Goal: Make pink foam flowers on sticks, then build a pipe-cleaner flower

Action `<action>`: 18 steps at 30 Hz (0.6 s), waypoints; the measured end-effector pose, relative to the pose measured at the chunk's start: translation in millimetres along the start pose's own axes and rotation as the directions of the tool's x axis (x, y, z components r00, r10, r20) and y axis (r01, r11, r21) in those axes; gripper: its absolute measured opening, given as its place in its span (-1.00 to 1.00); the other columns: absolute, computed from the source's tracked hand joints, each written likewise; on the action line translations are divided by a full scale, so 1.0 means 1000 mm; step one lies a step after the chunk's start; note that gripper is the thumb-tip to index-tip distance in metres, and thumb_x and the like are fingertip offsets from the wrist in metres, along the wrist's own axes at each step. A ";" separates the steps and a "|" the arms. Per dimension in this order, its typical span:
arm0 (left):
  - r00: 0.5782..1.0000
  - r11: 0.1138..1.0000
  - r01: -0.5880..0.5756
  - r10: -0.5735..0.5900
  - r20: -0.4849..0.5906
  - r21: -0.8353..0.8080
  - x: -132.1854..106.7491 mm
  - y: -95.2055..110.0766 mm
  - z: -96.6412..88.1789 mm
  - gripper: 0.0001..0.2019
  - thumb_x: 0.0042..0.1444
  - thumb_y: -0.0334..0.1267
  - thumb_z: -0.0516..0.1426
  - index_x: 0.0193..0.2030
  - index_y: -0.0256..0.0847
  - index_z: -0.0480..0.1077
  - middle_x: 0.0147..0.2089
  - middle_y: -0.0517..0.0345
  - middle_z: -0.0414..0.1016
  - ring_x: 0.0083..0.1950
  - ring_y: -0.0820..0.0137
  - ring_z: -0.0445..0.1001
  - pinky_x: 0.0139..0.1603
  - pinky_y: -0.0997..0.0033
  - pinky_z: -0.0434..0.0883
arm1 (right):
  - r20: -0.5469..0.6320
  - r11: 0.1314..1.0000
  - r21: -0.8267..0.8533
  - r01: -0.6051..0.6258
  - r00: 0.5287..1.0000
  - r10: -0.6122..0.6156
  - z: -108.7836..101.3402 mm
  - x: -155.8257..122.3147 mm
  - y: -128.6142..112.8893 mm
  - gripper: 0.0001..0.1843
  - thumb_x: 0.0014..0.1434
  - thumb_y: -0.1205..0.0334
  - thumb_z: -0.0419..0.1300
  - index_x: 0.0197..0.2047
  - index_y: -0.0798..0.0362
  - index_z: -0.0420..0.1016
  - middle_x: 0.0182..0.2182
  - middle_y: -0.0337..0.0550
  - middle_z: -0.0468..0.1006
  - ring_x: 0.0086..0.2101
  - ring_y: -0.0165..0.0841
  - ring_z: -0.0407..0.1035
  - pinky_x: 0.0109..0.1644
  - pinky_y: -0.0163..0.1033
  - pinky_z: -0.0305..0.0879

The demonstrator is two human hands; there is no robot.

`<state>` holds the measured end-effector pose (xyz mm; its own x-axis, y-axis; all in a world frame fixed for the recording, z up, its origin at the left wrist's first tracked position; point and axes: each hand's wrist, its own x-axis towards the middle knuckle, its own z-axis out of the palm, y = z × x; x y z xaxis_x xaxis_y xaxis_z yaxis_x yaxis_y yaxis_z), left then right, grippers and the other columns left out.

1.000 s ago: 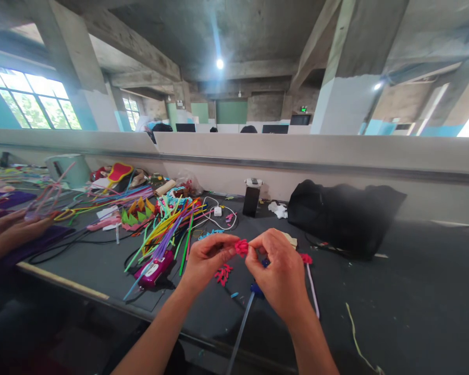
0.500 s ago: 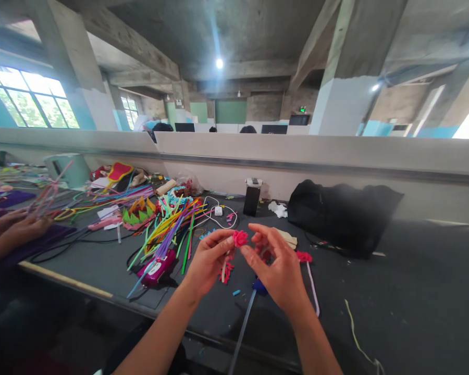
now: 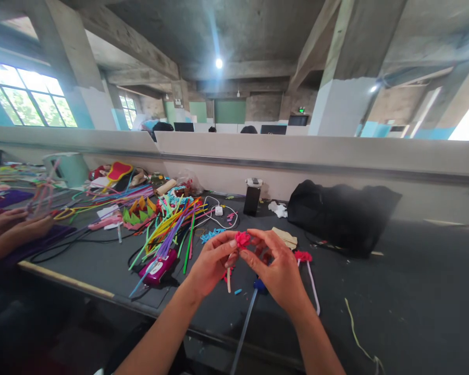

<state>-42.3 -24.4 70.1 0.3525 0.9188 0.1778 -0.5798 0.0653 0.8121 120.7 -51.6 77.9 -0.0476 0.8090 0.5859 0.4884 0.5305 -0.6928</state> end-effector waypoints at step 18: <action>0.995 0.958 0.061 -0.035 0.096 -0.280 0.008 -0.011 -0.001 -0.88 0.11 -0.32 0.26 -0.27 -0.35 0.48 -0.47 0.20 0.39 -0.56 0.66 0.17 -0.57 0.63 0.06 | -0.113 0.987 -0.049 0.152 0.981 -0.157 0.003 0.002 -0.009 -0.93 0.22 0.23 0.23 -0.27 -0.04 0.55 -0.39 -0.28 0.55 -0.43 -0.44 0.39 -0.35 -0.34 0.31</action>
<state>-33.7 -17.2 62.1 0.4415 0.8743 0.2017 -0.7400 0.2277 0.6329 113.5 -53.8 84.6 -0.0250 0.6821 0.7308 0.5178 0.6342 -0.5742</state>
